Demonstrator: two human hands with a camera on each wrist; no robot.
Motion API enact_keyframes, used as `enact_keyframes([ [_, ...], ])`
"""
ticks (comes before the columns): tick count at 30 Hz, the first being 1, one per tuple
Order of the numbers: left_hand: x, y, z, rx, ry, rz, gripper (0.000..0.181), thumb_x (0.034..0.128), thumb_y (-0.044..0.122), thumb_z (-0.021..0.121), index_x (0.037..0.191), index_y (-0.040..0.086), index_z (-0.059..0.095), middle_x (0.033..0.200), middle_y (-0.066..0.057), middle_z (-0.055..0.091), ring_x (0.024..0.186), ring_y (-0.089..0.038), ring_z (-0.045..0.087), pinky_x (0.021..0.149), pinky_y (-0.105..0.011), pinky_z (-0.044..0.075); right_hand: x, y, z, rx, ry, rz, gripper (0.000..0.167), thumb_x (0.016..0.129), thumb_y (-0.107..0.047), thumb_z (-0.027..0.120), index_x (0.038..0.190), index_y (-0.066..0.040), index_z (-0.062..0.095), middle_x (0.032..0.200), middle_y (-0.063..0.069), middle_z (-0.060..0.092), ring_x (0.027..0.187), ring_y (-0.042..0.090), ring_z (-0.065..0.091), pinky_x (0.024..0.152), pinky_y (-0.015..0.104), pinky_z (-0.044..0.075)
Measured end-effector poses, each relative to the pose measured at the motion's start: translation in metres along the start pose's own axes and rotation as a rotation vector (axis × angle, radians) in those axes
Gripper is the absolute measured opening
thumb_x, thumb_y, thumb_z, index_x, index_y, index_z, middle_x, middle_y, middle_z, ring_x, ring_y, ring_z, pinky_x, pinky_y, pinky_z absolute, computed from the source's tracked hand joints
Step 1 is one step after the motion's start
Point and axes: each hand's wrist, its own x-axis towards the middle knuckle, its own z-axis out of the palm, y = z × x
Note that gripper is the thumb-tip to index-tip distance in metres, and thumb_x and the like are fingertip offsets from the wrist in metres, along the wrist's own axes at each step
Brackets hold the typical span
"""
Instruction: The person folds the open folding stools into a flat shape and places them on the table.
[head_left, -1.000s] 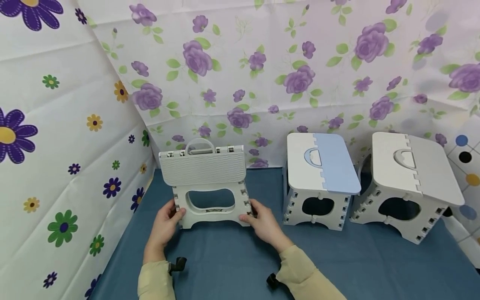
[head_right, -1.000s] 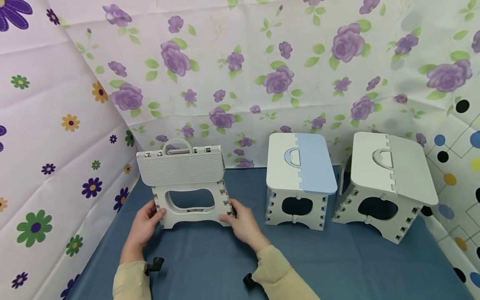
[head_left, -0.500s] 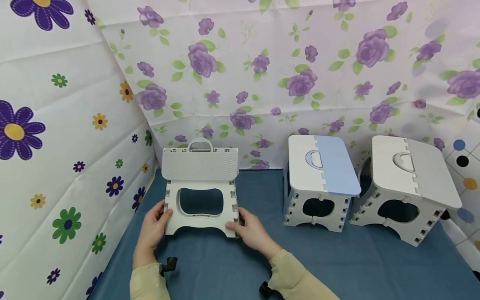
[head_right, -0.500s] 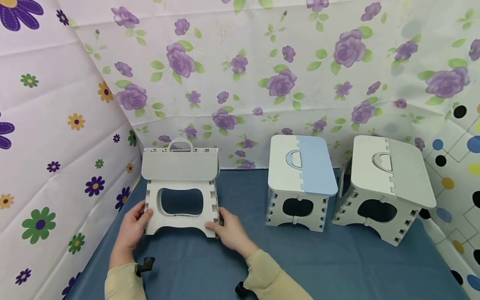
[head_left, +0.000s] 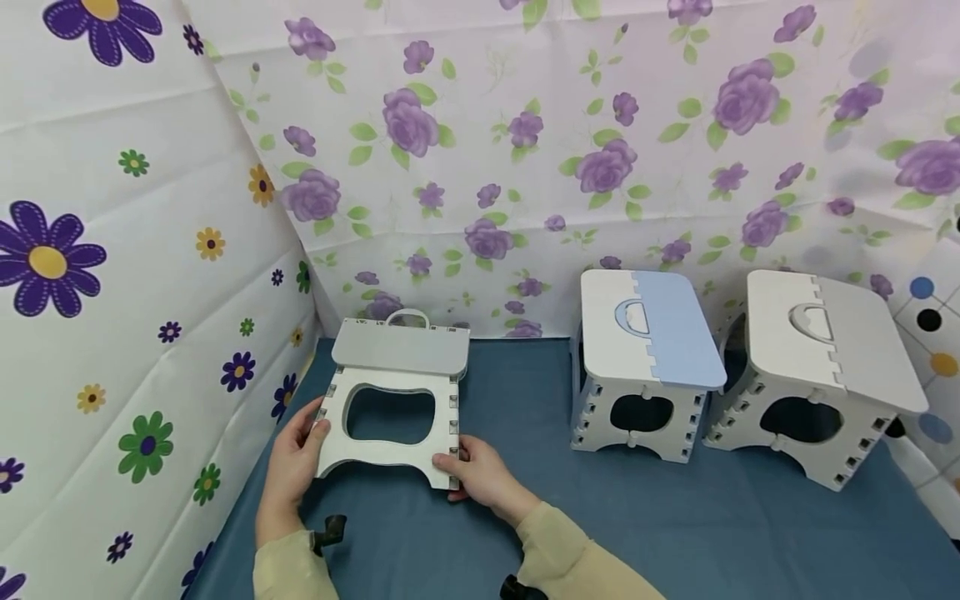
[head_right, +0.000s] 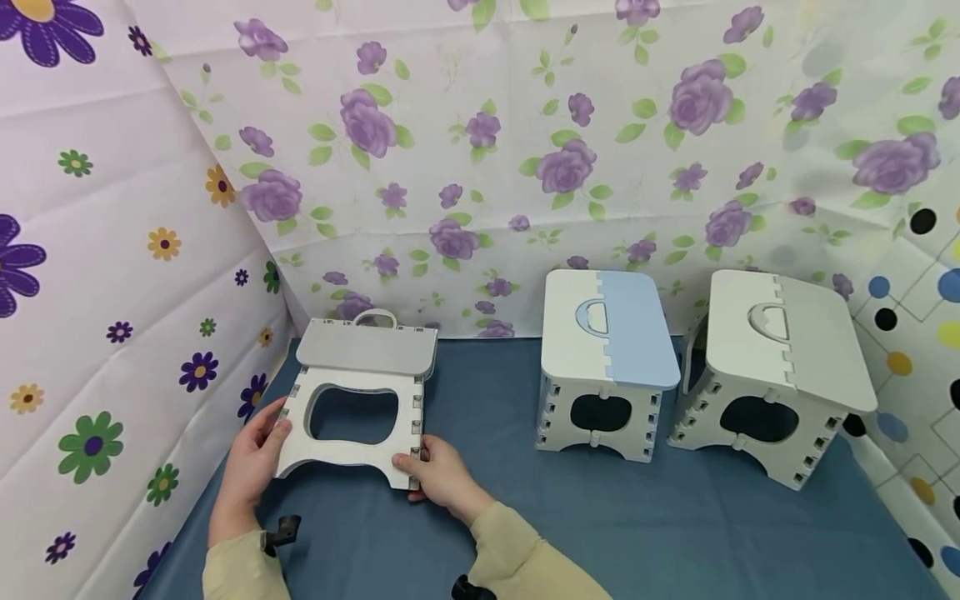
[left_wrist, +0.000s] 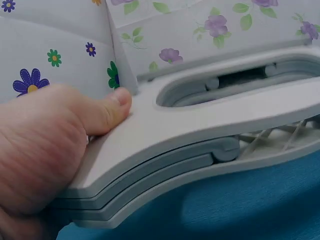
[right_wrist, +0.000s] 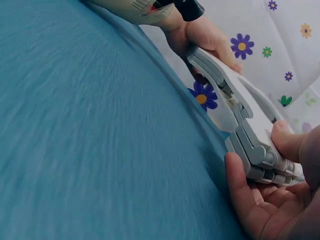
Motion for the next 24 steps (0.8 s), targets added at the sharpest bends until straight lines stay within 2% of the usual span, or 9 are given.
enact_keyframes([
  [5,0.001,-0.003,-0.001,0.089,-0.026,-0.081,0.064,0.1091,0.048,0.062,0.161,0.012,0.049,0.126,-0.02,0.066,0.096,-0.021,0.06,0.083,-0.029,0.047,0.005,-0.004,0.004,0.004,0.007,0.065,0.038,0.108,-0.03,0.07,0.131,0.0,0.066,0.102,0.008,0.068,0.086,0.02,0.07,0.071,0.039,0.064],
  [9,-0.001,-0.004,-0.002,0.155,-0.074,-0.148,0.079,0.1035,0.055,0.068,0.164,0.012,0.043,0.14,-0.026,0.061,0.112,-0.033,0.059,0.096,-0.045,0.045,0.005,-0.005,0.006,-0.003,0.02,0.094,0.034,0.107,-0.032,0.07,0.123,-0.001,0.069,0.091,0.006,0.057,0.079,0.02,0.065,0.071,0.038,0.063],
  [13,-0.002,-0.003,-0.002,0.188,-0.095,-0.18,0.084,0.1014,0.056,0.07,0.165,0.011,0.04,0.149,-0.029,0.055,0.124,-0.041,0.056,0.106,-0.059,0.042,0.008,-0.003,0.007,-0.003,0.032,0.105,0.03,0.107,-0.031,0.07,0.114,-0.002,0.07,0.082,0.003,0.047,0.072,0.02,0.06,0.069,0.038,0.063],
  [19,-0.001,-0.004,-0.004,0.25,-0.073,-0.192,0.082,0.1017,0.058,0.068,0.162,0.008,0.044,0.148,-0.03,0.055,0.126,-0.043,0.056,0.105,-0.062,0.043,0.015,-0.001,0.012,0.001,0.035,0.126,0.034,0.107,-0.034,0.07,0.119,-0.002,0.072,0.091,0.007,0.06,0.078,0.019,0.065,0.067,0.035,0.063],
  [24,0.001,-0.006,-0.005,0.293,-0.085,-0.221,0.082,0.1037,0.06,0.064,0.161,0.004,0.044,0.15,-0.033,0.052,0.128,-0.046,0.055,0.105,-0.064,0.043,0.021,-0.001,0.014,-0.009,0.017,0.106,0.039,0.107,-0.039,0.07,0.12,-0.003,0.071,0.094,0.009,0.068,0.08,0.02,0.071,0.064,0.035,0.062],
])
